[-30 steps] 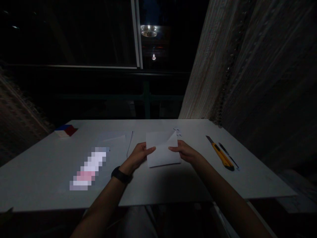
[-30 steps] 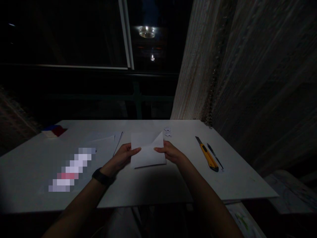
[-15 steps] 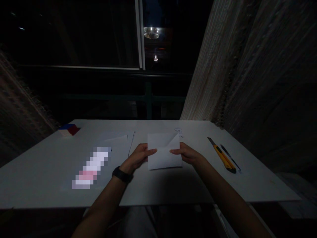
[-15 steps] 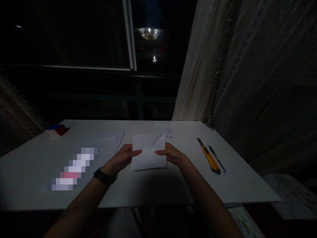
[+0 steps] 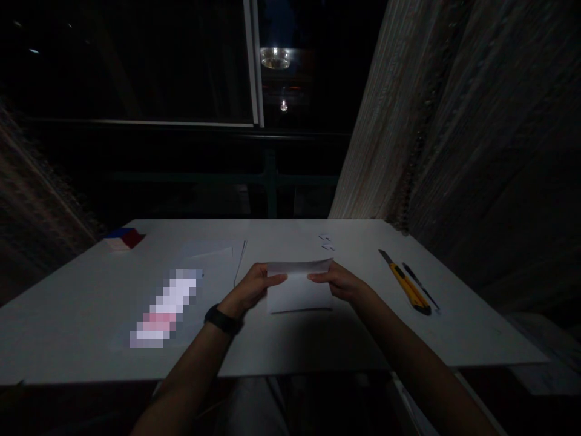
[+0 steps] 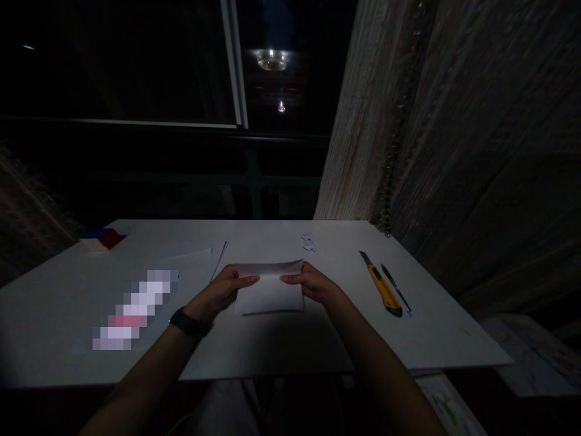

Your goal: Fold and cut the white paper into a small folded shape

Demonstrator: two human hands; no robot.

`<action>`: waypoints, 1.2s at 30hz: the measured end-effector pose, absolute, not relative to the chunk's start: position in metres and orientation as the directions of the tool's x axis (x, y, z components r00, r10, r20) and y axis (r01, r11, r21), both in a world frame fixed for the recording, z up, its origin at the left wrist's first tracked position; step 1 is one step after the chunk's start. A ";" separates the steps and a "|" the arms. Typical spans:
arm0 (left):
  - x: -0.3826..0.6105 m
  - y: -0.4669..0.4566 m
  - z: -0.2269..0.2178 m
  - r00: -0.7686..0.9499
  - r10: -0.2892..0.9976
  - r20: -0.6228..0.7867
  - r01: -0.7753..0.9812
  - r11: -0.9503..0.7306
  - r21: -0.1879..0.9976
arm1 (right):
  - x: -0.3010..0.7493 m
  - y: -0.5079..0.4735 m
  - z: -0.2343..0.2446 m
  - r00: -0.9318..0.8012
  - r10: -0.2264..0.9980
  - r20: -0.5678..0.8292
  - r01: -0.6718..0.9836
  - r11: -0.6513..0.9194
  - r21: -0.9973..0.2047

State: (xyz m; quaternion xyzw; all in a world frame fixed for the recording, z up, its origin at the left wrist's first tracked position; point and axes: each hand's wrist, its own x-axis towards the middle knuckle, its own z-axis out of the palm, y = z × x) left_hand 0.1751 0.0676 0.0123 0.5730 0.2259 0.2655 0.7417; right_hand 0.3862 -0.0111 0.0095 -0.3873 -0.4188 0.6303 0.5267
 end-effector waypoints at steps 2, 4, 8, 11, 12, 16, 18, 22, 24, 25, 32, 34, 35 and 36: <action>0.175 0.068 0.012 0.744 0.667 -0.048 -0.141 0.227 0.964 | 0.387 -0.011 0.010 -0.121 0.989 -0.086 -0.291 -0.118 -0.949; 0.176 0.069 0.013 0.713 0.698 -0.063 -0.161 0.251 0.954 | 0.387 -0.009 0.009 -0.065 0.992 -0.109 -0.246 -0.122 -0.962; 0.177 0.070 0.017 0.608 0.792 -0.054 -0.332 0.315 0.889 | 0.386 -0.001 0.004 0.199 0.980 -0.013 -0.219 0.032 -0.975; 0.179 0.071 0.018 0.554 0.832 -0.027 -0.459 0.333 0.824 | 0.383 0.005 -0.001 0.378 0.913 0.153 -0.051 0.186 -0.981; 0.180 0.071 0.017 0.539 0.842 -0.026 -0.481 0.333 0.811 | 0.381 0.005 -0.003 0.392 0.897 0.204 0.021 0.213 -0.977; 0.183 0.074 0.011 0.530 0.846 -0.063 -0.442 0.339 0.831 | 0.370 -0.001 -0.006 0.315 0.873 0.373 0.239 0.307 -0.921; 0.183 0.075 0.008 0.544 0.835 -0.080 -0.398 0.341 0.852 | 0.364 -0.005 -0.007 0.264 0.846 0.463 0.317 0.378 -0.870; 0.181 0.076 0.007 0.532 0.837 -0.128 -0.345 0.352 0.870 | 0.357 -0.008 -0.008 0.228 0.810 0.540 0.355 0.447 -0.821; 0.181 0.074 0.010 0.581 0.798 -0.161 -0.299 0.394 0.869 | 0.355 -0.007 -0.008 0.236 0.801 0.550 0.344 0.460 -0.819; 0.181 0.072 0.012 0.615 0.770 -0.173 -0.272 0.413 0.869 | 0.354 -0.006 -0.009 0.242 0.799 0.551 0.335 0.464 -0.820; 0.181 0.063 0.019 0.656 0.751 -0.072 -0.309 0.354 0.883 | 0.348 -0.005 -0.013 0.241 0.808 0.538 0.284 0.472 -0.835; 0.181 0.063 0.018 0.632 0.774 -0.044 -0.337 0.326 0.883 | 0.347 -0.006 -0.012 0.277 0.808 0.520 0.278 0.450 -0.848; 0.181 0.063 0.018 0.629 0.777 -0.031 -0.343 0.312 0.886 | 0.346 -0.007 -0.011 0.303 0.810 0.502 0.271 0.431 -0.861; 0.181 0.062 0.018 0.632 0.775 -0.018 -0.343 0.301 0.890 | 0.346 -0.008 -0.009 0.324 0.816 0.478 0.260 0.410 -0.875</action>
